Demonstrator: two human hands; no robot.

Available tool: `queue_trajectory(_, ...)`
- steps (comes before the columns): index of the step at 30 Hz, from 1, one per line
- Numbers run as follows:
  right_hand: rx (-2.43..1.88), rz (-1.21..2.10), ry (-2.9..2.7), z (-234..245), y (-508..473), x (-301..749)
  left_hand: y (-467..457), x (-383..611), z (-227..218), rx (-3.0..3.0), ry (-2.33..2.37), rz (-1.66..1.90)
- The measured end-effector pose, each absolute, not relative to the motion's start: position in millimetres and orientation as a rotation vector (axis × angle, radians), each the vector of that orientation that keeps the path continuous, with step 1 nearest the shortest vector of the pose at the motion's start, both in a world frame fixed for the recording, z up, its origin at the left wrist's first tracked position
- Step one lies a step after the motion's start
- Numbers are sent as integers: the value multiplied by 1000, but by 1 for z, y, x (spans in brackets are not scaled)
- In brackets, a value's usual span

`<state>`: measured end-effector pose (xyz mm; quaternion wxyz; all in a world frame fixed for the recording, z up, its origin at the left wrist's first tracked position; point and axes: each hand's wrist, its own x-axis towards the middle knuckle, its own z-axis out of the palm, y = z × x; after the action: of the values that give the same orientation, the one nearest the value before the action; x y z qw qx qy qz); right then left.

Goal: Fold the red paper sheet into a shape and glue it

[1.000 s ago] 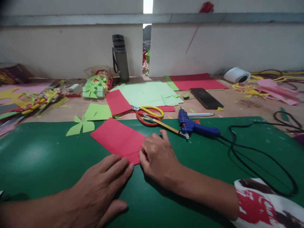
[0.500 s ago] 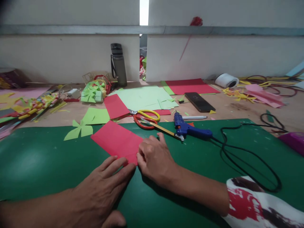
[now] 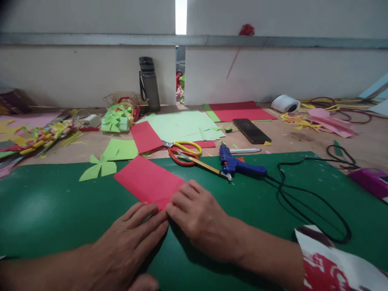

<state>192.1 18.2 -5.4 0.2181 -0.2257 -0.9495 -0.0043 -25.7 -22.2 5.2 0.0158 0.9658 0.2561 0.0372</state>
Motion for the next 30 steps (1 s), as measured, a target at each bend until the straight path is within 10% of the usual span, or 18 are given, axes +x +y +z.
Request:
queue_trajectory(13, -651, -391, -2810, -7, 12, 235, -24, -26, -7, 2934, 807, 346)
queue_trajectory(23, -1561, 1105, -2392, 23, 32, 180, -30, -12, -1, 2917, 858, 307)
queue_trajectory(30, -1758, 1299, -2311, 11, 51, 172, -31, -15, -6, 2989, 818, 541)
